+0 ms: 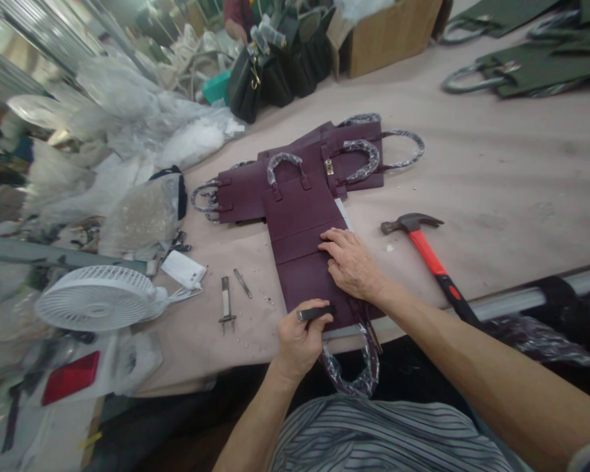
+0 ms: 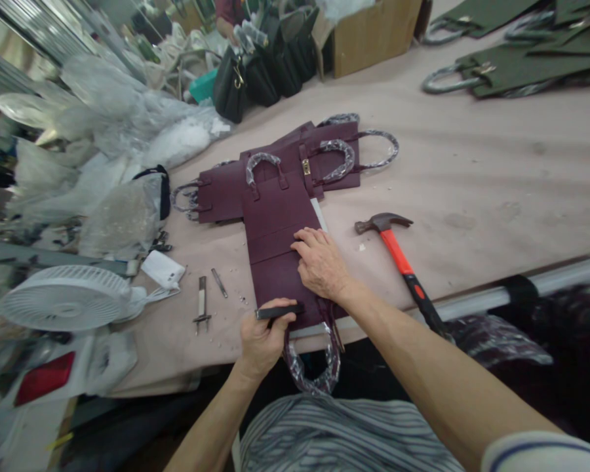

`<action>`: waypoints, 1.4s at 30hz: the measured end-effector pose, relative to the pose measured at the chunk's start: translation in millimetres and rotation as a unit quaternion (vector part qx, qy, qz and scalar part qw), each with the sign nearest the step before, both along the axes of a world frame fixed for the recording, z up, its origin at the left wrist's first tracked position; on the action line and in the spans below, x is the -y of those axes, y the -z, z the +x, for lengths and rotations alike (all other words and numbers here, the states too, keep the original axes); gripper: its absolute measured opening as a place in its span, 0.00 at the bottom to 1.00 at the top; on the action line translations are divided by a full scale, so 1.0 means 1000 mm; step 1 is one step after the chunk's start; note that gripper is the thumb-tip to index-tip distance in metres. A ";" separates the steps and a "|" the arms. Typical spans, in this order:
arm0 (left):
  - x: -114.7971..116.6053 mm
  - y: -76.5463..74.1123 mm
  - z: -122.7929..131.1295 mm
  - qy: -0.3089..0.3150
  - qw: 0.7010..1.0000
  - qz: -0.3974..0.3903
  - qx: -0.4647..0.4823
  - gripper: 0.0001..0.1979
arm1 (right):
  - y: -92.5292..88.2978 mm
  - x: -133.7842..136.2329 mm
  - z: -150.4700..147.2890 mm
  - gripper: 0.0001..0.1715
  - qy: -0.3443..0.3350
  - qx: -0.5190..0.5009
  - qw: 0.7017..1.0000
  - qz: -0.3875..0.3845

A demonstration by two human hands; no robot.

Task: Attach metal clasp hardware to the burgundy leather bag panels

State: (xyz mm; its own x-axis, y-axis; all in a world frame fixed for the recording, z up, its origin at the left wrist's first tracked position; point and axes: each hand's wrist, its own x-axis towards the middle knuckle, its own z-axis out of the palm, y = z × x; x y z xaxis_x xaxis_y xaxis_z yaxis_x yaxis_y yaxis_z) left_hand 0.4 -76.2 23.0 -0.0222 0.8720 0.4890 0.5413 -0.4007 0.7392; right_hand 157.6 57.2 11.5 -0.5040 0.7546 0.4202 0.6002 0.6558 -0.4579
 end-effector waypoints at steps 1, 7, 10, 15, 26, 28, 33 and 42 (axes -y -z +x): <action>0.000 0.000 0.000 0.000 1.000 -0.001 -0.003 0.03 | 0.000 0.000 0.000 0.24 0.001 -0.001 1.000 0.000; 0.000 -0.002 0.001 -0.005 1.000 -0.003 -0.021 0.03 | 0.001 0.000 0.000 0.24 0.003 0.006 1.000 0.002; 0.000 -0.003 0.002 -0.006 1.000 0.000 -0.027 0.03 | 0.001 0.001 0.000 0.24 0.004 0.006 1.000 0.002; -0.001 -0.001 0.007 -0.008 0.999 0.009 -0.051 0.04 | 0.000 0.001 0.001 0.23 0.003 0.009 1.000 0.003; -0.005 0.000 0.015 -0.007 0.995 -0.006 -0.101 0.05 | -0.010 -0.002 0.017 0.18 0.010 -0.133 0.990 -0.048; -0.005 -0.002 0.016 0.000 0.993 0.001 -0.115 0.04 | -0.020 0.004 0.041 0.18 0.067 -0.135 0.988 -0.034; -0.006 -0.003 0.019 0.007 0.990 0.031 -0.138 0.03 | -0.032 0.042 0.123 0.21 0.260 0.081 0.961 -0.045; -0.008 0.004 0.020 0.005 0.990 0.024 -0.136 0.03 | -0.032 0.062 0.145 0.13 0.296 -0.114 0.808 -0.496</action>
State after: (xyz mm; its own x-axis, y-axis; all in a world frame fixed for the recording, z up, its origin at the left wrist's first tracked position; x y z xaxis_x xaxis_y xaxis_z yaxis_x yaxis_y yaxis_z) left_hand 20.7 -68.1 19.0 0.1243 0.8476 0.5159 0.7130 -0.4379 0.5477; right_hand 302.3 -4.6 43.7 0.0742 0.8572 -0.5096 0.5006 -0.4740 -0.7244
